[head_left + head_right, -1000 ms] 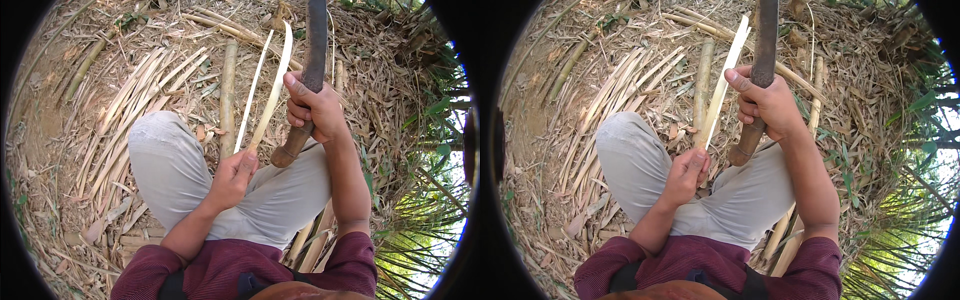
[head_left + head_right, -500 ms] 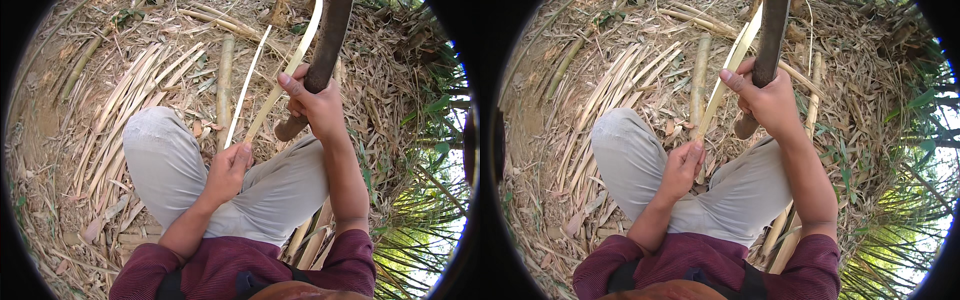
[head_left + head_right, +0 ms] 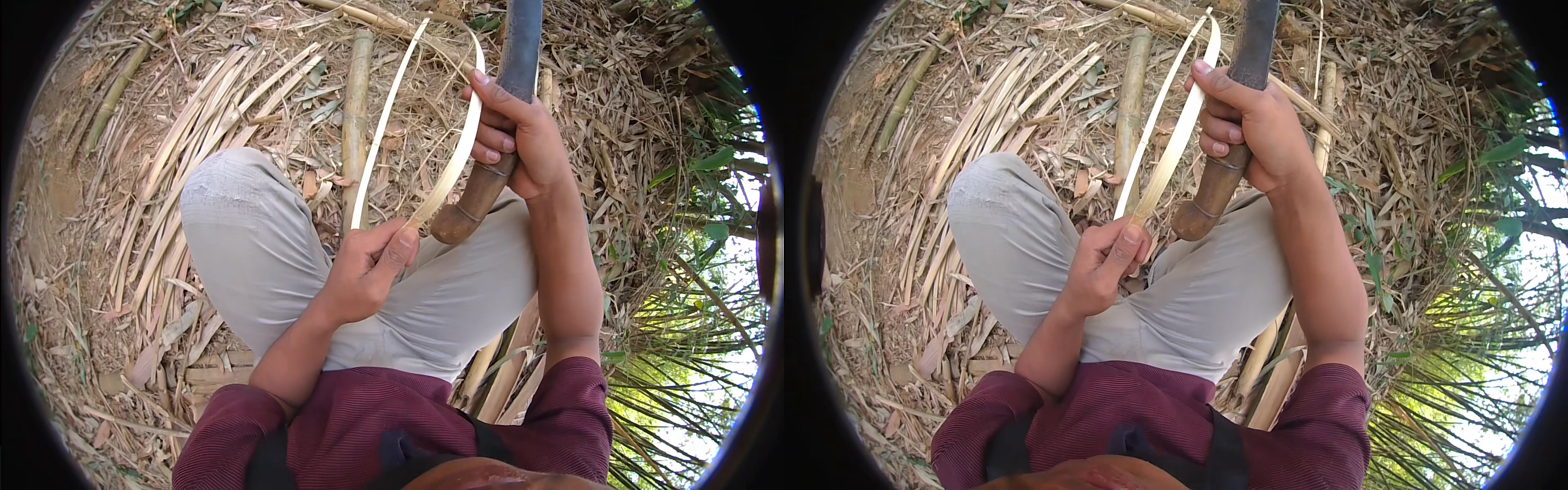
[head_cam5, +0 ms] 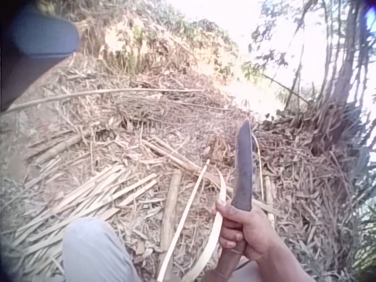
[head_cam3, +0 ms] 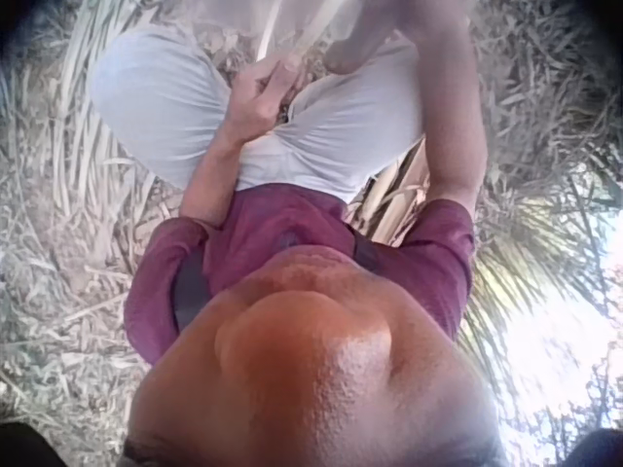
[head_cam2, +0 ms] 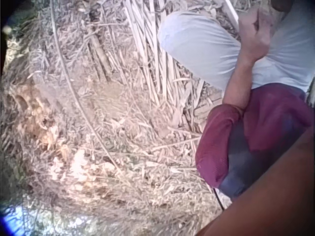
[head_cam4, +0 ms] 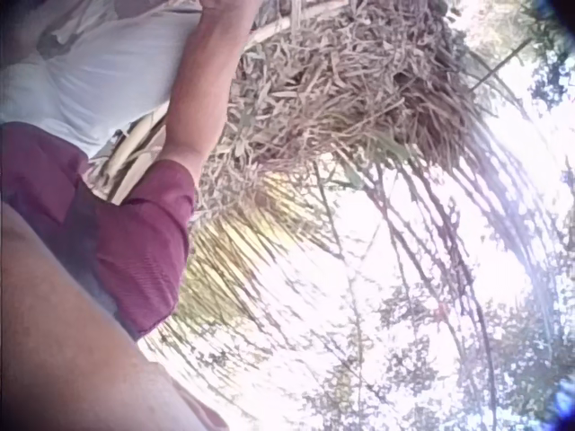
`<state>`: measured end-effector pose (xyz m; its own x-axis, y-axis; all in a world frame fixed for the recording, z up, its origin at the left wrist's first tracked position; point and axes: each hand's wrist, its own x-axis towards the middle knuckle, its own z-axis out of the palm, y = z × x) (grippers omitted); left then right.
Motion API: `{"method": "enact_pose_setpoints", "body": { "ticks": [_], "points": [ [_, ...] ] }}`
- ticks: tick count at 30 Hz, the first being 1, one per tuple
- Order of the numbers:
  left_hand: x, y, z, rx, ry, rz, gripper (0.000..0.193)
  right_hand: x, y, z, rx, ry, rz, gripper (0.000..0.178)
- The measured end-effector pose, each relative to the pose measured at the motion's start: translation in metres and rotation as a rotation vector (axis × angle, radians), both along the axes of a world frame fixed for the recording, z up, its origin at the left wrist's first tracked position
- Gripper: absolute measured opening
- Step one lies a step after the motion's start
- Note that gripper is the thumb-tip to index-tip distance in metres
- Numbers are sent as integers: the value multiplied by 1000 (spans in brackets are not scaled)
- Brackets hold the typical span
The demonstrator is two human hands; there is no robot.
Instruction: The person shaves a strip of bamboo with a knife, holding the strip across their lap and pulling the blade along the surface to remove layers.
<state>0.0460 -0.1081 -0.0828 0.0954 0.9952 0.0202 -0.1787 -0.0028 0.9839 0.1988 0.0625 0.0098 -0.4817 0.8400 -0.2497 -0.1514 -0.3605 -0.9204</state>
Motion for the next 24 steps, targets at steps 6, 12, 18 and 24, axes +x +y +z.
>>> {"method": "enact_pose_setpoints", "body": {
  "ticks": [6,12,18,24],
  "points": [
    [-4,1,3,-43,-144,-80,38,-3,-1,0,-13,-38,1,24],
    [8,9,15,-30,-113,132,26,-10,-8,0,30,-102,-7,27],
    [4,10,13,-47,-175,176,23,-14,-13,0,27,-165,89,24],
    [-2,8,13,-43,-297,147,20,-15,-10,-2,-96,-142,118,26]
  ]
}}
